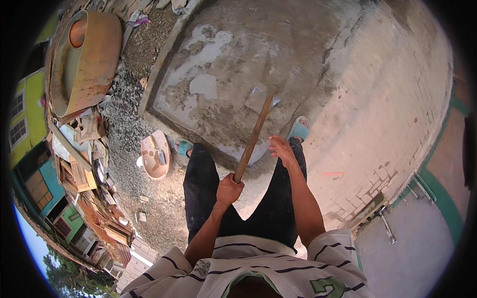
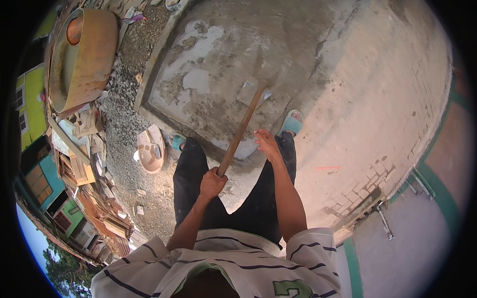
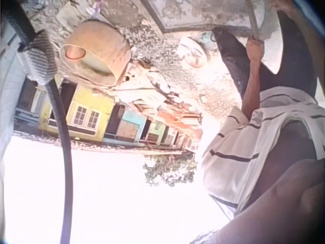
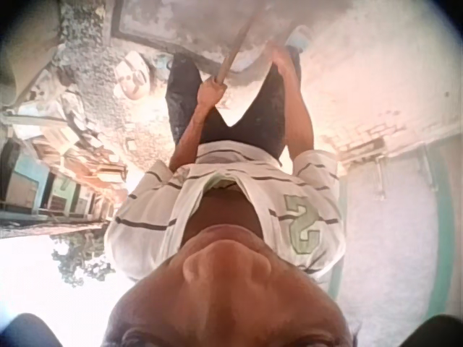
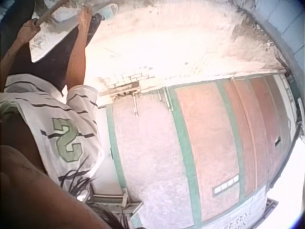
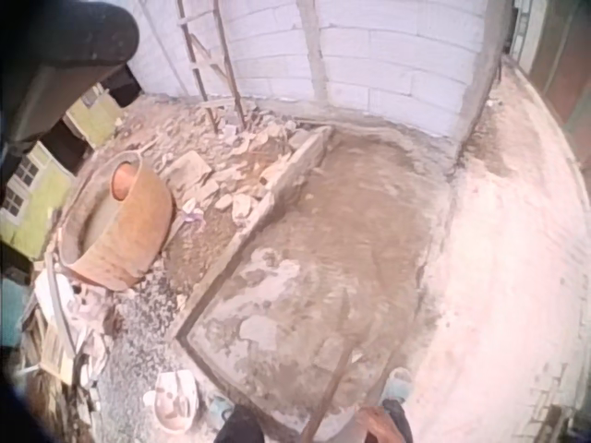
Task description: The person walks to a construction site and uses a hoe to mix dry cement and gravel in a concrete basin. They pour water from a bucket into the mixture and continue to mix the ingredients thoroughly with the hoe until the concrete is combined.
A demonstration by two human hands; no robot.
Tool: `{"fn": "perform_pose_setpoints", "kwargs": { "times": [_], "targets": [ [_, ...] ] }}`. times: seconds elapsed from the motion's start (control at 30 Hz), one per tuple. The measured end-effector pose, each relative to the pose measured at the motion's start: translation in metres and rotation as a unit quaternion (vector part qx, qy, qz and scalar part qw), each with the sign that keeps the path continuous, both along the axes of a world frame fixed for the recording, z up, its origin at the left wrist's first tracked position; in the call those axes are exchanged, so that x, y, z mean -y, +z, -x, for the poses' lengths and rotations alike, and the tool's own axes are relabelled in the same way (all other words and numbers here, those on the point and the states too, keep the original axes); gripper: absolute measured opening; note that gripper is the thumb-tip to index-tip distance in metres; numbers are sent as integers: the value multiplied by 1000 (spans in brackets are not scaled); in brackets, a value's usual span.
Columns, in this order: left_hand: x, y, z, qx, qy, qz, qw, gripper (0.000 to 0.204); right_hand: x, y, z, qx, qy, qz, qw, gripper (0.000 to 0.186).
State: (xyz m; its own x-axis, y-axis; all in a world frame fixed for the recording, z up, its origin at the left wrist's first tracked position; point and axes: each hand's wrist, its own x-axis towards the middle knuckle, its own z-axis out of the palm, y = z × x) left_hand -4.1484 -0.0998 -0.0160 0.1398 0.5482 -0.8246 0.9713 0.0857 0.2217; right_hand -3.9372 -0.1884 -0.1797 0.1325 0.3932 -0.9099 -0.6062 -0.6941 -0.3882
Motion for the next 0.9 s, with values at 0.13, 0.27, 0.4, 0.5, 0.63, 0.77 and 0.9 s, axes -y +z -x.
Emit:
{"fn": "perform_pose_setpoints", "kwargs": {
  "times": [0.13,0.27,0.4,0.5,0.63,0.77,0.9],
  "targets": [
    [-7,-21,-7,-26,-47,-16,998,35,83,0,-56,81,-73,33,994,43],
    [-16,-52,-3,-30,-12,26,999,41,181,-12,-69,161,-48,136,976,35],
    [-24,-43,-21,19,6,12,1000,48,233,6,-35,96,36,199,975,38],
    [-31,-29,-31,65,23,-53,996,50,208,29,-2,43,-16,235,971,48],
    [-26,-61,-35,129,-7,-69,989,50,219,7,-13,121,84,202,968,61],
    [-36,-57,-42,99,-6,-55,994,47,200,13,-1,155,151,219,951,73],
    [-50,-52,-61,67,-18,-40,997,46,182,22,9,193,196,244,930,79]
  ]
}}
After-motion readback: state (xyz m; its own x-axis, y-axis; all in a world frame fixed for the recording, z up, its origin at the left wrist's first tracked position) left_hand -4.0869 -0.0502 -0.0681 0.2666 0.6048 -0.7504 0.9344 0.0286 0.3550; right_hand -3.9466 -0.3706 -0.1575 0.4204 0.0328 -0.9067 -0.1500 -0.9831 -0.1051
